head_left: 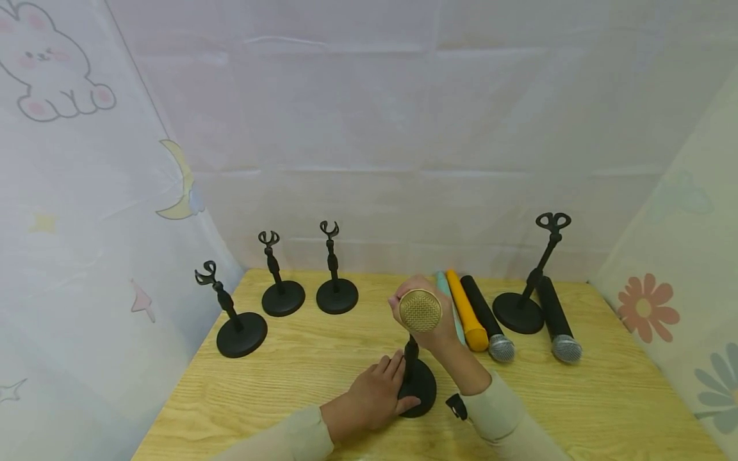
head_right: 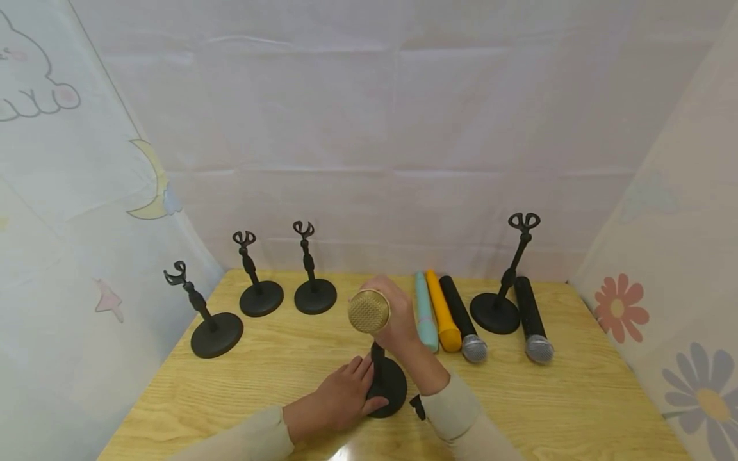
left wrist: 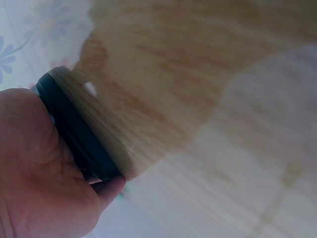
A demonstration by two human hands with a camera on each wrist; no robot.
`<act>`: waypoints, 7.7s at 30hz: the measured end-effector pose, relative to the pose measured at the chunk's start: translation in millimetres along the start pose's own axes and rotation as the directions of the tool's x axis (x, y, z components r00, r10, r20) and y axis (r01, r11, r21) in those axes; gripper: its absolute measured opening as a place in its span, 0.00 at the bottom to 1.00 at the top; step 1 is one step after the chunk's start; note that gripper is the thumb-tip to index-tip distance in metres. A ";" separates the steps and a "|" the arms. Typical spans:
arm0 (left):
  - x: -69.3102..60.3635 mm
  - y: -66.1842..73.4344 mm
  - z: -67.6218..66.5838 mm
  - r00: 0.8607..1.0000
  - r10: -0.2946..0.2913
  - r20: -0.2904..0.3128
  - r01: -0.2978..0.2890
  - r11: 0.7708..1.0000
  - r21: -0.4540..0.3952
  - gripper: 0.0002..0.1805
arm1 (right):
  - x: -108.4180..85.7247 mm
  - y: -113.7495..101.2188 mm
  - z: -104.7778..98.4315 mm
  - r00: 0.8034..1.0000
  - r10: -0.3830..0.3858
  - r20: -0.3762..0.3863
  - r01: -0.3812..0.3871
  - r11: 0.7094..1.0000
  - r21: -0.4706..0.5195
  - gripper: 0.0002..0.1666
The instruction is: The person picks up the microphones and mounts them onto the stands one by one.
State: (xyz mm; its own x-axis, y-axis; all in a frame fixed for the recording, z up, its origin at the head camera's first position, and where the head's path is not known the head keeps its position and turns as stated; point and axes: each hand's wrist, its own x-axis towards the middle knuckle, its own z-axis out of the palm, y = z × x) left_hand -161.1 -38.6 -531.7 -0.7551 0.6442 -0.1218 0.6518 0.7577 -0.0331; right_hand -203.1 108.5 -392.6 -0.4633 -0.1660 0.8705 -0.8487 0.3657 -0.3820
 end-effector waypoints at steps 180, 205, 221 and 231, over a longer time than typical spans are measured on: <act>-2.0 -3.5 -58.6 0.876 -0.210 -0.434 -0.272 0.528 -0.805 0.21 | -143.6 4.4 -35.8 0.408 0.519 0.751 -0.149 0.850 -0.506 0.38; -0.2 -5.6 -58.0 0.839 -0.190 -0.509 -0.359 0.510 -0.782 0.15 | -141.1 3.9 -37.3 0.420 0.504 0.754 -0.134 0.857 -0.498 0.38; 6.1 1.9 -55.3 0.781 -0.344 -0.521 -0.299 0.527 -0.795 0.16 | -142.0 3.8 -38.8 0.452 0.454 0.768 -0.081 0.878 -0.471 0.37; 5.3 -5.7 -52.8 0.811 -0.238 -0.534 -0.382 0.477 -0.792 0.12 | -140.6 3.1 -38.2 0.421 0.472 0.775 -0.101 0.873 -0.477 0.38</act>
State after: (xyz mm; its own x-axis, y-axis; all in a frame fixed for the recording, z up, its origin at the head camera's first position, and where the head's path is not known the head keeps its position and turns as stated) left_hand -172.5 -34.1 -479.7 -0.8055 0.3980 0.4390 0.5427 0.1982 0.8162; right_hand -130.8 167.9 -504.4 -0.7930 -0.6069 -0.0538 -0.5727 0.7726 -0.2739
